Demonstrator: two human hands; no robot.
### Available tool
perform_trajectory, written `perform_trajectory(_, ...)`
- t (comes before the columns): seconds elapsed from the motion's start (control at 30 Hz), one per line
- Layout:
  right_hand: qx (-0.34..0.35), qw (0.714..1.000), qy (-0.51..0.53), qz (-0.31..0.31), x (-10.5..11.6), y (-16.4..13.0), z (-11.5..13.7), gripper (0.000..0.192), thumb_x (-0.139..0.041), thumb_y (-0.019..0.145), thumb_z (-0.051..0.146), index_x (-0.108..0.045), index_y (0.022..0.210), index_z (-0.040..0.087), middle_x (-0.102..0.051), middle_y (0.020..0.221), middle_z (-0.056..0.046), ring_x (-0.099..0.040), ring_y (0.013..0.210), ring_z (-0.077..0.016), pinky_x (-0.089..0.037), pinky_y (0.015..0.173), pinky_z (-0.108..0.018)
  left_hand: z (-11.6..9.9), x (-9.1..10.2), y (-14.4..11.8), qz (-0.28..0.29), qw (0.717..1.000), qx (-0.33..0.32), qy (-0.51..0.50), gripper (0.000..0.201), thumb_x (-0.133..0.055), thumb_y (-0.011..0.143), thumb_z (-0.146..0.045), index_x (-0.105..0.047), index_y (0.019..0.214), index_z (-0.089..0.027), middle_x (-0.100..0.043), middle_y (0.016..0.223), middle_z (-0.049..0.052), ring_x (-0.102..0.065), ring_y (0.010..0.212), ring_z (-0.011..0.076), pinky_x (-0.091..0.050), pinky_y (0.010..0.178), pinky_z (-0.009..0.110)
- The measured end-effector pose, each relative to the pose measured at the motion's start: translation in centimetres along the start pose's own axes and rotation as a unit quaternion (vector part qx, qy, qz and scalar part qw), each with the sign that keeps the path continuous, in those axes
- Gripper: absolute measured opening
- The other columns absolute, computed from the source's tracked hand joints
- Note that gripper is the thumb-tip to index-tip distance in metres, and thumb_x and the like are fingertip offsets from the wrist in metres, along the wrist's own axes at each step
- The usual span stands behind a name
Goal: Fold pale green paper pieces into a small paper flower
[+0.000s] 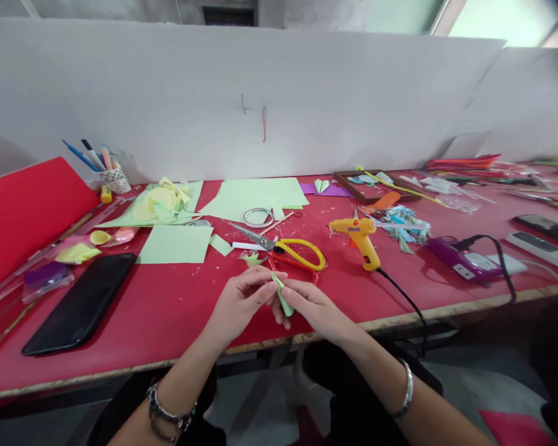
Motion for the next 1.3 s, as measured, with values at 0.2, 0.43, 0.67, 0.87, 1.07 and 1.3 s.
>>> perform_trajectory(0.2, 0.001, 0.999, -0.045, -0.020, -0.1, 0.0, 0.1, 0.035, -0.033, 0.089, 0.038, -0.051, 0.071, 0.015, -0.052, 0.064, 0.000, -0.050, 0.060, -0.0093, -0.040, 0.062, -0.023, 0.2, -0.6, 0.0, 0.017, 0.999, 0.023, -0.033, 0.020, -0.052, 0.080, -0.028, -0.067, 0.079, -0.014, -0.059, 0.061, 0.001, -0.054, 0.046, 0.0101, -0.048, 0.060, 0.028)
perform_trajectory(0.43, 0.044, 0.974, -0.180, -0.129, 0.8, 0.0, 0.3, 0.024, -0.039, 0.087, 0.032, -0.052, 0.075, 0.016, -0.052, 0.069, 0.000, -0.048, 0.063, -0.0105, -0.039, 0.060, -0.022, 0.3, 0.3, 0.1, -0.106, 0.994, -0.013, 0.014, 0.021, -0.049, 0.082, -0.031, -0.061, 0.090, -0.016, -0.061, 0.089, 0.004, -0.056, 0.083, 0.0137, -0.045, 0.075, 0.024)
perform_trajectory(0.67, 0.089, 0.963, -0.123, -0.222, 1.3, -0.1, 0.5, 0.015, -0.048, 0.082, 0.027, -0.054, 0.094, 0.020, -0.055, 0.085, -0.003, -0.054, 0.077, -0.0133, -0.045, 0.065, -0.023, -0.2, -0.5, -0.3, -0.070, 0.993, -0.020, 0.098, 0.025, -0.046, 0.083, -0.034, -0.059, 0.092, -0.016, -0.061, 0.075, 0.001, -0.055, 0.068, 0.0120, -0.044, 0.065, 0.021)
perform_trajectory(0.87, 0.098, 0.976, -0.054, -0.185, 1.4, 0.1, 0.3, 0.012, -0.056, 0.077, 0.027, -0.060, 0.087, 0.021, -0.054, 0.087, -0.002, -0.053, 0.079, -0.0126, -0.046, 0.068, -0.024, 0.2, -0.7, -0.2, -0.032, 0.996, -0.007, 0.079, 0.026, -0.052, 0.078, -0.036, -0.063, 0.087, -0.014, -0.063, 0.077, 0.003, -0.056, 0.073, 0.0144, -0.043, 0.065, 0.022)
perform_trajectory(1.07, 0.104, 0.984, 0.009, -0.143, 1.3, 0.1, 0.8, 0.010, -0.061, 0.073, 0.023, -0.061, 0.083, 0.020, -0.050, 0.083, -0.001, -0.053, 0.064, -0.0091, -0.049, 0.058, -0.023, 0.6, -1.2, -0.1, 0.012, 1.000, 0.025, 0.013, 0.030, -0.052, 0.077, -0.041, -0.060, 0.069, -0.013, -0.058, 0.063, 0.001, -0.050, 0.058, 0.0107, -0.041, 0.057, 0.021)
perform_trajectory(1.3, 0.092, 0.977, 0.024, -0.192, 1.9, 0.0, 0.5, 0.008, -0.063, 0.071, 0.023, -0.059, 0.076, 0.019, -0.056, 0.075, 0.001, -0.054, 0.065, -0.0092, -0.047, 0.061, -0.023, 0.0, -2.0, -0.4, 0.069, 0.996, 0.037, 0.030, 0.033, -0.034, 0.087, -0.038, -0.052, 0.071, -0.014, -0.051, 0.059, -0.001, -0.048, 0.055, 0.0100, -0.039, 0.056, 0.022)
Point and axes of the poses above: each hand's wrist, its own y-axis towards the middle knuckle, its own x-axis out of the back of the hand, z = x × y, the point moved 3 cm from there along y, towards the middle knuckle
